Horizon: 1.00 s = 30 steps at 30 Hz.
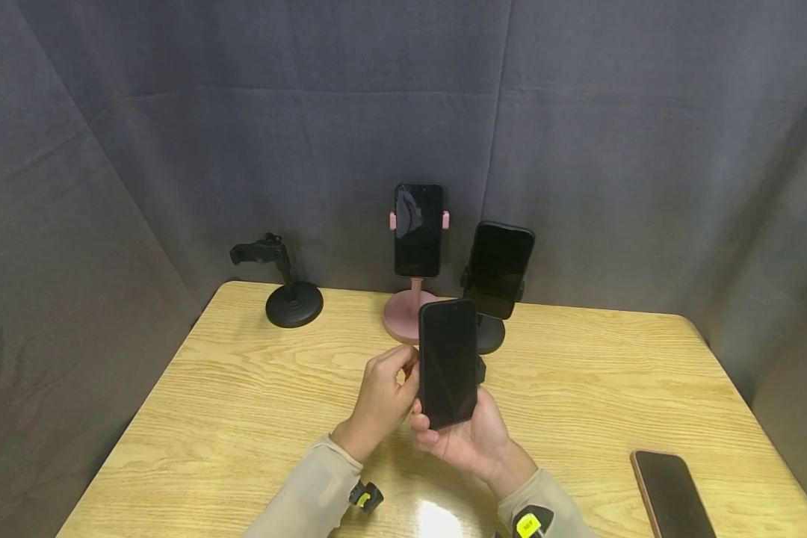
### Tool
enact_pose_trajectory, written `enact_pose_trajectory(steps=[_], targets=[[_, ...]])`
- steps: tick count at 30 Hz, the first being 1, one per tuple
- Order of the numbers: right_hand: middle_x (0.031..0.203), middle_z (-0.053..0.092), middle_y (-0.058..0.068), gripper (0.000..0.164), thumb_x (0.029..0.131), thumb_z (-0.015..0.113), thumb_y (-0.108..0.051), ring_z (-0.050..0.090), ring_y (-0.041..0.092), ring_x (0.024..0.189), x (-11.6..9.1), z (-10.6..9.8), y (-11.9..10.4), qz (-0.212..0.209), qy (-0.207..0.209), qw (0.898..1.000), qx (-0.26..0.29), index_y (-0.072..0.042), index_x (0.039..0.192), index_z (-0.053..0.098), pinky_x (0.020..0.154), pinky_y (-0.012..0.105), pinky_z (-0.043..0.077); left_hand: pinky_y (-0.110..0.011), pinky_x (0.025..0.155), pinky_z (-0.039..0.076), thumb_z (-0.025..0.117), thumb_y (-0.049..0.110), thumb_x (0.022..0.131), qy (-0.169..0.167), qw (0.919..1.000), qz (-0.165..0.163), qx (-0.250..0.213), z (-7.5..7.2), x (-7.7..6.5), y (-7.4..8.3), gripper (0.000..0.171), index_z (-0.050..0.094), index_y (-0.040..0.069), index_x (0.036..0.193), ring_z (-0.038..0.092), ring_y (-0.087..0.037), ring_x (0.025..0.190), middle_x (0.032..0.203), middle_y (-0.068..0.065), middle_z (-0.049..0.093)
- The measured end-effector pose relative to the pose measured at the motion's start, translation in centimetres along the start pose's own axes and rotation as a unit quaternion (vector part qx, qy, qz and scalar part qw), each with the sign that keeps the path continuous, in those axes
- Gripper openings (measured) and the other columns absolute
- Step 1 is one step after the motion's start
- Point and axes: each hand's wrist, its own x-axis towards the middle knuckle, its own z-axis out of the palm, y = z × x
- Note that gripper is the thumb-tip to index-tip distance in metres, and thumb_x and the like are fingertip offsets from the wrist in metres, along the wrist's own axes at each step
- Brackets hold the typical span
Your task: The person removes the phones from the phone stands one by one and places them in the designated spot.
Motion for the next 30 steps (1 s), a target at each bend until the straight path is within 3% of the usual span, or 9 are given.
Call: enact_pose_trajectory(steps=[7, 22, 30], targets=[[0.102, 0.066, 0.004, 0.037, 0.103, 0.038, -0.044, 0.058, 0.015, 0.086, 0.03, 0.05, -0.05, 0.002, 0.009, 1.000, 0.000, -0.017, 0.115, 0.060, 0.074, 0.024, 0.045, -0.020, 0.057, 0.047, 0.059, 0.015, 0.101, 0.002, 0.9998, -0.002, -0.019, 0.03, 0.10, -0.09, 0.030, 0.056, 0.008, 0.072, 0.052, -0.008, 0.062, 0.065, -0.003, 0.058], [0.103, 0.067, 0.004, 0.037, 0.103, 0.035, -0.042, 0.059, 0.015, 0.087, 0.05, 0.00, 0.02, -0.002, -0.010, 1.000, -0.011, -0.017, 0.115, 0.060, 0.075, 0.023, 0.045, -0.023, 0.060, 0.052, 0.049, 0.039, 0.107, -0.005, 0.9991, -0.013, -0.040, 0.26, -0.04, -0.21, 0.047, 0.056, 0.008, 0.072, 0.057, -0.009, 0.064, 0.066, -0.004, 0.060], [0.103, 0.068, 0.003, 0.038, 0.103, 0.035, -0.044, 0.060, 0.015, 0.088, 0.14, 0.11, 0.01, 0.003, -0.022, 1.000, -0.009, -0.018, 0.115, 0.060, 0.075, 0.024, 0.044, -0.023, 0.063, 0.055, 0.054, 0.031, 0.106, -0.013, 0.9983, -0.024, -0.051, 0.16, 0.11, -0.15, 0.039, 0.062, 0.007, 0.077, 0.063, -0.013, 0.065, 0.068, -0.005, 0.064]])
